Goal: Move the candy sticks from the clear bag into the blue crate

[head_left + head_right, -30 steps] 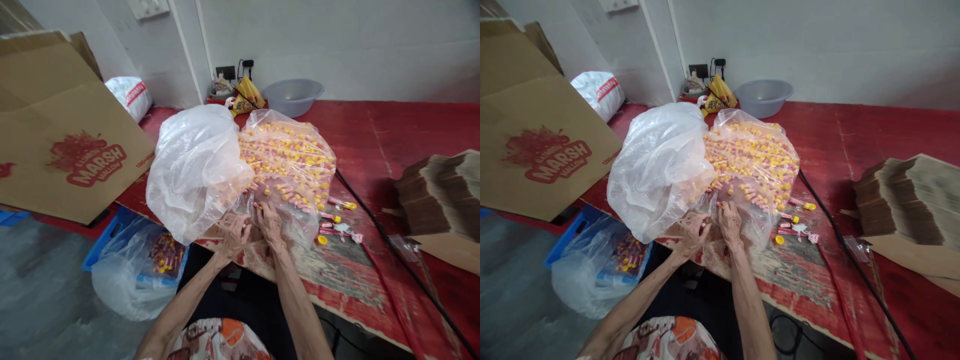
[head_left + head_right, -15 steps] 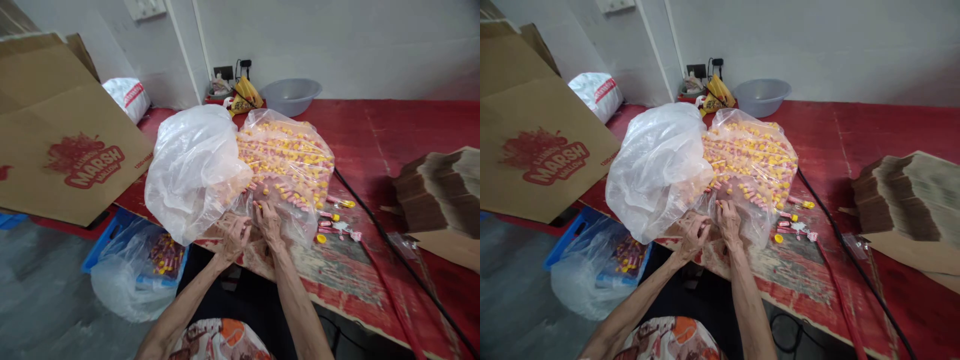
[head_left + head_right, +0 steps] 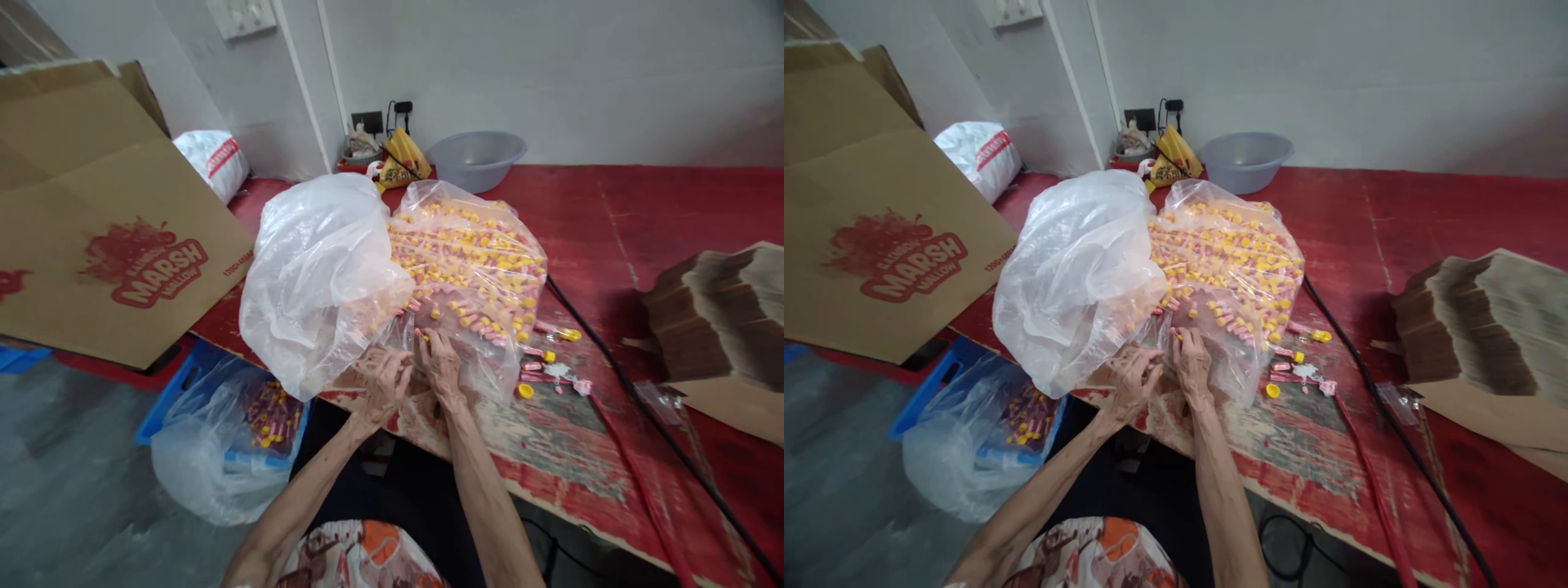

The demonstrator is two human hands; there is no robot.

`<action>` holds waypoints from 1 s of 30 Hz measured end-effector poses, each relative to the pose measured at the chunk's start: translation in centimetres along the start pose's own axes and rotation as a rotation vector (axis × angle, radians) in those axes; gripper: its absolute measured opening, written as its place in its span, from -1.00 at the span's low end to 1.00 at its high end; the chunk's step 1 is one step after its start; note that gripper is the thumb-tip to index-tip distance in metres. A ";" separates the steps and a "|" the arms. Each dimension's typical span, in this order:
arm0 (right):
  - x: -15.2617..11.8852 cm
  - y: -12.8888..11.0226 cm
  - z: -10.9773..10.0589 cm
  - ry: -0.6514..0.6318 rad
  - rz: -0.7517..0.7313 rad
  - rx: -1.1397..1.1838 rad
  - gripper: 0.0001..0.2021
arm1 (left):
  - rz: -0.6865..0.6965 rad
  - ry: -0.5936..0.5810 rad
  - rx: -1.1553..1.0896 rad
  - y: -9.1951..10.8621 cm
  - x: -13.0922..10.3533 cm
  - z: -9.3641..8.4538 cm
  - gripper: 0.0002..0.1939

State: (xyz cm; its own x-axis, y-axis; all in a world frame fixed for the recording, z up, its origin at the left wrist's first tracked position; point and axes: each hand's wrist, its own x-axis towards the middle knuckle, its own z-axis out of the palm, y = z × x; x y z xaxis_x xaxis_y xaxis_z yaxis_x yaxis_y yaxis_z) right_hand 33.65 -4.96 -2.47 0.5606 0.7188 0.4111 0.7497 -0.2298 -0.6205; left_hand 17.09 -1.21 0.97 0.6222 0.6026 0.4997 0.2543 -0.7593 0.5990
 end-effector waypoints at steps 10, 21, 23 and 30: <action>0.0 0.3 0.1 -0.016 -0.018 -0.022 -0.60 | -0.103 -0.070 -0.105 0.1 0.5 0.4 -0.74; -0.1 -0.1 -0.4 -0.034 -0.021 -0.054 -0.65 | 0.016 -0.151 -0.002 -0.5 0.2 0.4 -0.63; -0.2 -0.2 -0.5 -0.016 -0.025 -0.043 -0.65 | -0.053 -0.148 -0.057 -0.6 0.2 0.4 -0.64; -0.1 -0.1 -0.2 -0.051 0.012 -0.126 -0.63 | -0.186 -0.016 -0.105 -0.8 0.2 -0.7 -0.73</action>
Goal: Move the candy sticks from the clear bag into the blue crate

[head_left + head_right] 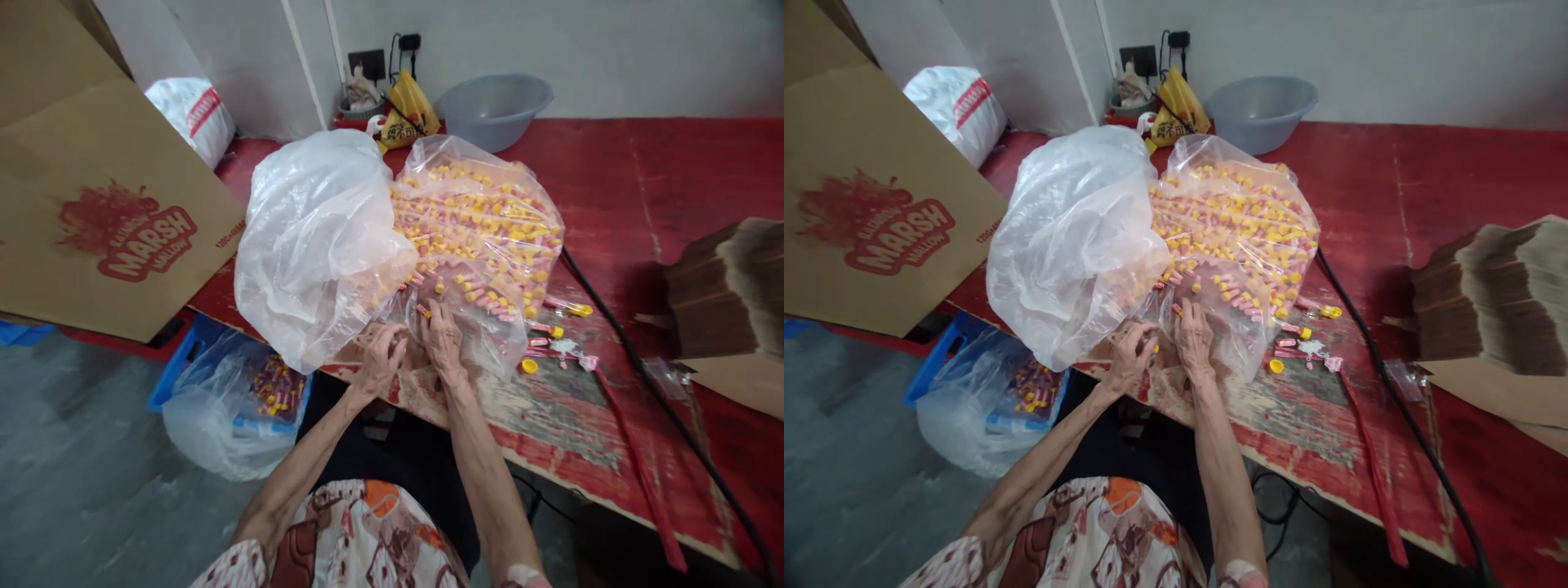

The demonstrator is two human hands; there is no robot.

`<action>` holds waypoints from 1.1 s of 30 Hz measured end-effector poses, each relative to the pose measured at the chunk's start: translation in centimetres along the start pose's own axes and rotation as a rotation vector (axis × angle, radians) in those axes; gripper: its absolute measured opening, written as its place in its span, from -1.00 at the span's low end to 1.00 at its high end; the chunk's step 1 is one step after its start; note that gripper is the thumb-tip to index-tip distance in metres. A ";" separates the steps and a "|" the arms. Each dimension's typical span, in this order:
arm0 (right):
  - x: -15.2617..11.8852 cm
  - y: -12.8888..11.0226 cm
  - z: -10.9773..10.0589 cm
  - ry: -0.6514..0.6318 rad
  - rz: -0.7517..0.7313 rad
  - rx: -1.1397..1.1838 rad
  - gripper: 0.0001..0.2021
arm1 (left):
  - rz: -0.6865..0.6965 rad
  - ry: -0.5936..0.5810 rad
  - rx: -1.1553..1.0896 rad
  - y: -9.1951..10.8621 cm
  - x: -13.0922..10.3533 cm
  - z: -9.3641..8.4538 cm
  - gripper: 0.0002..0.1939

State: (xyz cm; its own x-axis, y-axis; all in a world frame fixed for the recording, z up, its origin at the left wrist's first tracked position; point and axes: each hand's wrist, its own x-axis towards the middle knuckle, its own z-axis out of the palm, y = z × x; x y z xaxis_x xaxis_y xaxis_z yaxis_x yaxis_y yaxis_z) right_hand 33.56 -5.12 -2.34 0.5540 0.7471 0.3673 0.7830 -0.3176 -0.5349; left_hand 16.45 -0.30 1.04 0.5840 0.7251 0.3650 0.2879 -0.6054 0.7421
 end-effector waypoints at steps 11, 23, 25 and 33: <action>0.0 0.0 -0.5 -0.009 0.005 0.025 -0.68 | -0.040 -0.061 -0.021 0.8 0.7 -0.3 -0.74; -0.1 0.0 -0.3 0.048 0.009 0.070 -0.67 | -0.435 -0.106 -0.494 3.2 2.3 -2.1 -0.55; -0.1 0.1 -0.2 0.005 0.012 0.049 -0.70 | -0.451 -0.073 -0.497 2.9 2.1 -2.2 -0.54; -0.1 0.4 -0.1 0.014 0.015 0.054 -0.68 | 0.079 -0.275 0.098 1.0 0.9 0.4 -0.60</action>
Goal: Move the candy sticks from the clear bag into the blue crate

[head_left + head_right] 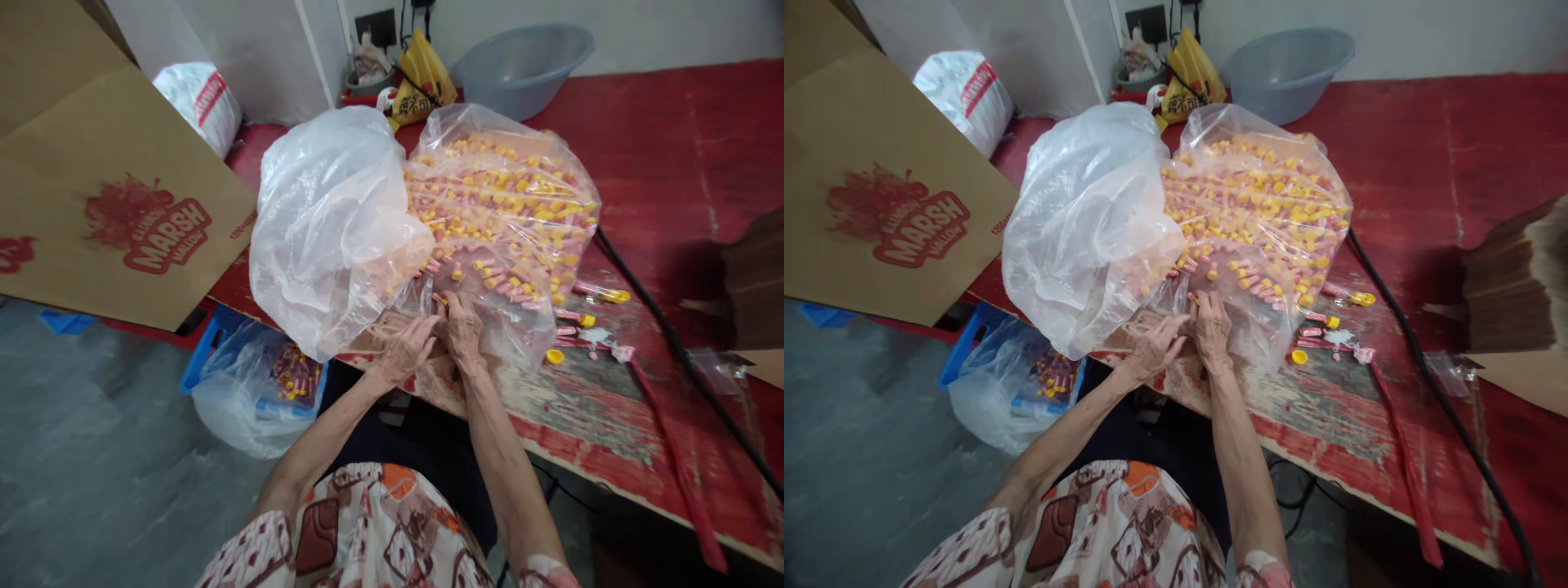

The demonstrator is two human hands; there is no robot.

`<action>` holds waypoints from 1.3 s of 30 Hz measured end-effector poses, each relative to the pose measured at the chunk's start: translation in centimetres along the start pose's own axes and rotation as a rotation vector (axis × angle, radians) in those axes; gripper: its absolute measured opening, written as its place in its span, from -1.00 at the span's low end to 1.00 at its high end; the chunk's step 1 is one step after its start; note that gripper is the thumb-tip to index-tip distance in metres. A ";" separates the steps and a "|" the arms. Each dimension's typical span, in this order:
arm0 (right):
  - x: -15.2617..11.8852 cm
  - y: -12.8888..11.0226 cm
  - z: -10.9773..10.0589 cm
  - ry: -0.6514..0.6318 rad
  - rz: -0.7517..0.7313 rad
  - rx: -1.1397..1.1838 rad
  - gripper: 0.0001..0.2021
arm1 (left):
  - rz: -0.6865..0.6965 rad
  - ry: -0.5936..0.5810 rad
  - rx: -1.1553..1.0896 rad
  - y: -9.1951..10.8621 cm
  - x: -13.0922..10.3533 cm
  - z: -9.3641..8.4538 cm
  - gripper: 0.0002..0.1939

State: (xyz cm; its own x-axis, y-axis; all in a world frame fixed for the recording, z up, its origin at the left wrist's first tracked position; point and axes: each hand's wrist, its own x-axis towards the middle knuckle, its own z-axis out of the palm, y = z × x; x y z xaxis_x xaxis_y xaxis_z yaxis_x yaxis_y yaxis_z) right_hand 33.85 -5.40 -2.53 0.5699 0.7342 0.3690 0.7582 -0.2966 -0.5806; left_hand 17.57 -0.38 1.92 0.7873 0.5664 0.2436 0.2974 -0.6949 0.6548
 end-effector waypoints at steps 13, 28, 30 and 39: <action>0.1 -0.4 -0.9 -0.006 -0.001 -0.002 -0.62 | 0.107 0.098 0.089 0.1 -0.6 -0.2 -0.64; 0.2 -1.0 -1.2 0.067 -0.088 -0.027 -0.50 | 0.128 0.126 0.151 -2.2 -2.2 -0.7 -0.70; 0.2 -1.0 -1.1 0.076 -0.095 -0.032 -0.50 | 0.121 0.206 0.143 -2.5 -2.6 -1.0 -0.71; 0.3 -0.8 -1.0 0.084 -0.109 -0.030 -0.50 | 0.065 0.341 0.052 -3.5 -5.8 -4.7 -0.79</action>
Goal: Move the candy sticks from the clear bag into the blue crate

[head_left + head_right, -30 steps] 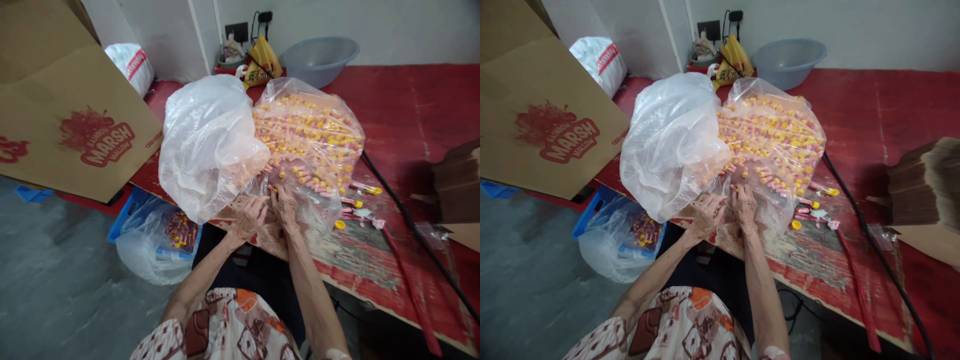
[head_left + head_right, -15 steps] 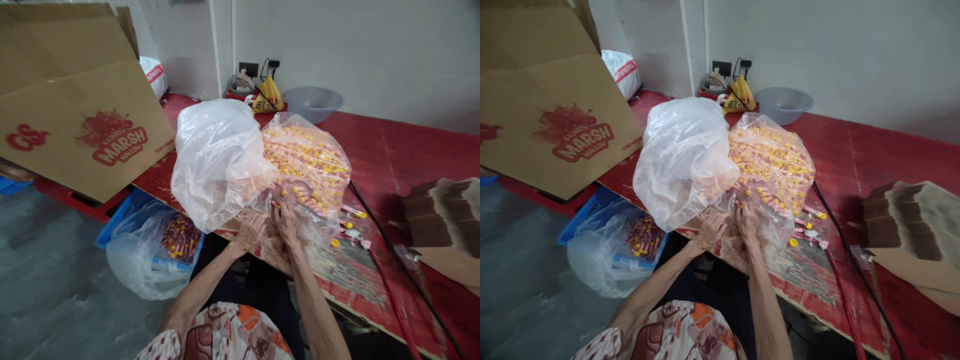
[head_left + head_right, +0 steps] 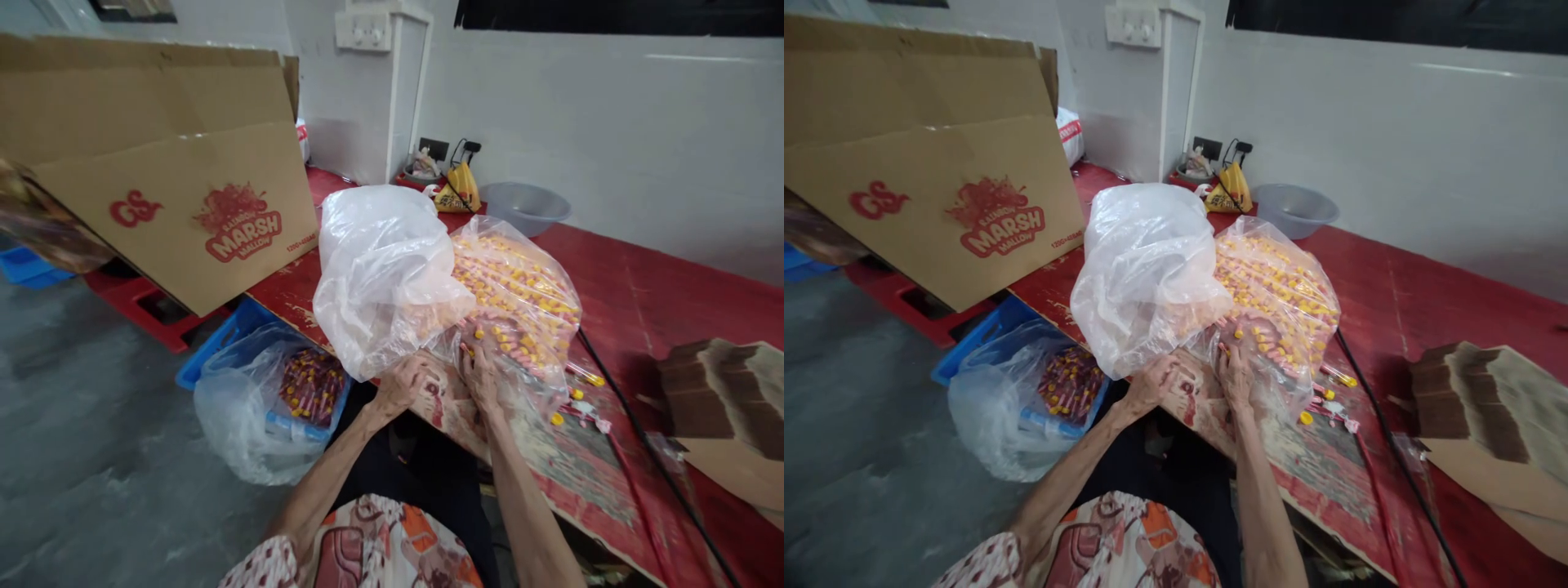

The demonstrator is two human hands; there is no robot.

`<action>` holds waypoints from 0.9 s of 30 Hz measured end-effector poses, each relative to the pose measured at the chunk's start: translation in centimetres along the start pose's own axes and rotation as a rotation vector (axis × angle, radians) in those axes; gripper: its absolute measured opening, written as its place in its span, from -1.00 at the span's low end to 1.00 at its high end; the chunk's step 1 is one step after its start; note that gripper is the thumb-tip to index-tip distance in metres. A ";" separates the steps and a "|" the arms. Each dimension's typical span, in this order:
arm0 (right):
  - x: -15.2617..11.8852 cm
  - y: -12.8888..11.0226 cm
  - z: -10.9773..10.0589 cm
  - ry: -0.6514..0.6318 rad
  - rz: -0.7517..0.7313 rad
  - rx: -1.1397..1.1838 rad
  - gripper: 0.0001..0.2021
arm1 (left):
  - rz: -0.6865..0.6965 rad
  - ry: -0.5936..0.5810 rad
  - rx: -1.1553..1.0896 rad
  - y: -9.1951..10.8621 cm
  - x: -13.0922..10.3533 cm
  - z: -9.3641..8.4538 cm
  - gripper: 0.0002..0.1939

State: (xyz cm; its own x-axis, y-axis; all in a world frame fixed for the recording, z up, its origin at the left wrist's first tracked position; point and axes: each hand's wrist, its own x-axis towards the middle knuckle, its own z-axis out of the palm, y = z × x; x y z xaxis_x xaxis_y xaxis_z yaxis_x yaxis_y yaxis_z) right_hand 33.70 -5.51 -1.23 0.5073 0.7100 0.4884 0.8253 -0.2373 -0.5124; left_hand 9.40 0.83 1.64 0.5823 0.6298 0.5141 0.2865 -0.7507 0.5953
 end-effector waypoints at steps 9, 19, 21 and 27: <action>0.0 -0.1 -0.2 -0.037 0.062 0.020 -0.53 | -0.471 0.469 0.369 -7.7 -9.8 -12.9 -0.55; -0.3 -0.3 0.2 0.015 0.062 0.040 -0.47 | -0.687 0.564 -0.003 -12.1 9.6 -15.0 -0.35; -0.3 -0.3 0.4 0.020 0.082 0.048 -0.47 | -0.773 0.549 -0.083 -12.0 13.3 -14.4 -0.72; -0.3 -0.5 0.5 0.023 0.117 0.060 -0.46 | -0.666 0.566 -0.135 -9.5 21.4 -14.2 -0.88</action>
State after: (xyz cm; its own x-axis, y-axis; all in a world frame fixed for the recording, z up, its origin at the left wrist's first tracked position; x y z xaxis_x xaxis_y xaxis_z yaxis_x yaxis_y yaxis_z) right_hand 33.02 -5.24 -1.51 0.6057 0.6640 0.4384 0.7440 -0.2774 -0.6079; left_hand 8.35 24.24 15.78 -0.1475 0.9591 0.2415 0.3187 -0.1850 0.9296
